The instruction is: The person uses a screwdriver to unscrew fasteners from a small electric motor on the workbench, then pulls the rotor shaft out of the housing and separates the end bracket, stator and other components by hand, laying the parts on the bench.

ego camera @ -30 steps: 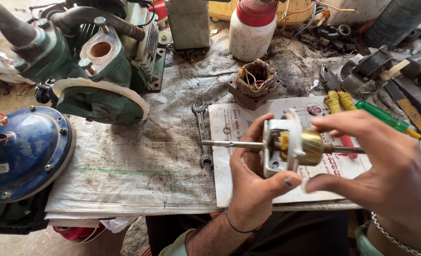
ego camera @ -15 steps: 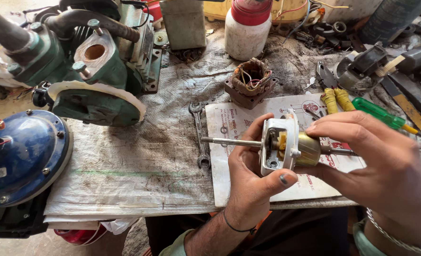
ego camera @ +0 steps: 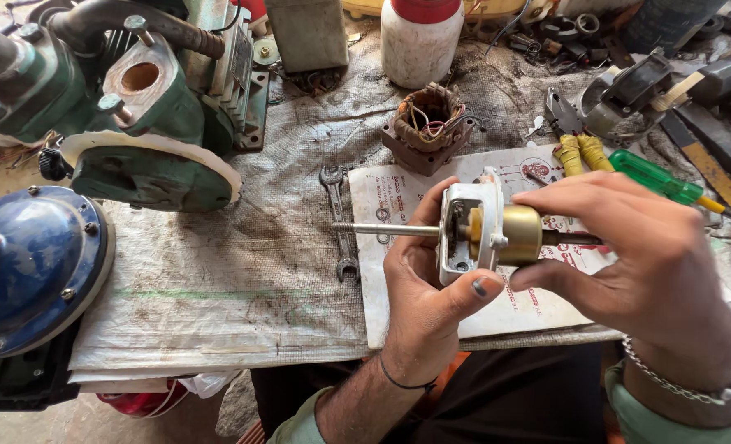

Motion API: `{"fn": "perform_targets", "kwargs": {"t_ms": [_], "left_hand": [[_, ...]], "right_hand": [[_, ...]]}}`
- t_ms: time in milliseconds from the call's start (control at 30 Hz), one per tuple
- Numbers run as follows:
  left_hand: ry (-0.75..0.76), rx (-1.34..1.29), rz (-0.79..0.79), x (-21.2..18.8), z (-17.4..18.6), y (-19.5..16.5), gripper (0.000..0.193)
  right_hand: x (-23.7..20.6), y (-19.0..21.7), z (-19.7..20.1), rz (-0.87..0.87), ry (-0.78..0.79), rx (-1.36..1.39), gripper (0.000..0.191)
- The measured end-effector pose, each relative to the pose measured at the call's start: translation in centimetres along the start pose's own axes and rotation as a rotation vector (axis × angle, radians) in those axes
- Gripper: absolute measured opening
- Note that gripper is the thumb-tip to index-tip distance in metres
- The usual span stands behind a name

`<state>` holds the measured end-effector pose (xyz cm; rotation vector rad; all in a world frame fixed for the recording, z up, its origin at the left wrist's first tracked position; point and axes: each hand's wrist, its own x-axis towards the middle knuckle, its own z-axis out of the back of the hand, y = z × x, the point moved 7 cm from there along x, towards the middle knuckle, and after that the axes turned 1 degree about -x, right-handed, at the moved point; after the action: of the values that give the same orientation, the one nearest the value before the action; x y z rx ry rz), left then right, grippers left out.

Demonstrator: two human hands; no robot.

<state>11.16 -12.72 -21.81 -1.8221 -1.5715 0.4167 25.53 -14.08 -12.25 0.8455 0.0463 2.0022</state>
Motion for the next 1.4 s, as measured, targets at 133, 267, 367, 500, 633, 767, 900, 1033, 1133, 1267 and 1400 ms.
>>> {"fn": "perform_targets", "kwargs": {"t_ms": [133,267,367,500,633,767,900,1033,1133,1267,1400], "left_hand": [[-0.031,-0.021,-0.003,0.0,0.2,-0.1,0.109],[-0.025,0.02,-0.001,0.0,0.0,0.0,0.11],[-0.012,0.011,0.005,0.0,-0.1,0.0,0.111],[-0.018,0.022,-0.016,-0.1,-0.1,0.0,0.111],[-0.014,0.003,-0.025,-0.1,0.0,0.0,0.113],[-0.013,0.016,-0.029,-0.3,0.1,-0.2,0.113],[-0.019,0.032,-0.02,-0.2,0.1,-0.1,0.11],[-0.024,-0.002,-0.036,-0.1,0.2,-0.4,0.108],[-0.012,0.049,-0.022,-0.3,0.1,-0.5,0.109],[0.009,0.071,0.01,-0.4,-0.3,-0.7,0.107],[0.031,0.039,-0.01,-0.3,-0.7,-1.0,0.105]], "right_hand": [[0.4,0.3,-0.1,0.05,0.004,0.004,0.069],[0.4,1.2,0.3,0.15,-0.059,0.12,0.053],[0.4,0.8,0.4,0.055,-0.01,0.053,0.061],[0.5,0.1,0.0,-0.06,0.079,0.061,0.058],[0.5,1.3,0.8,0.085,-0.032,0.173,0.059],[0.5,1.2,0.9,0.057,-0.051,0.106,0.054],[0.7,0.0,-0.1,-0.067,0.091,0.056,0.045],[0.4,0.9,0.2,0.097,-0.023,0.119,0.058],[0.1,0.7,0.3,0.087,-0.07,0.12,0.061],[0.2,-1.1,-0.7,-0.113,0.133,0.122,0.047],[0.4,-0.4,-0.1,0.009,0.052,0.105,0.053]]}}
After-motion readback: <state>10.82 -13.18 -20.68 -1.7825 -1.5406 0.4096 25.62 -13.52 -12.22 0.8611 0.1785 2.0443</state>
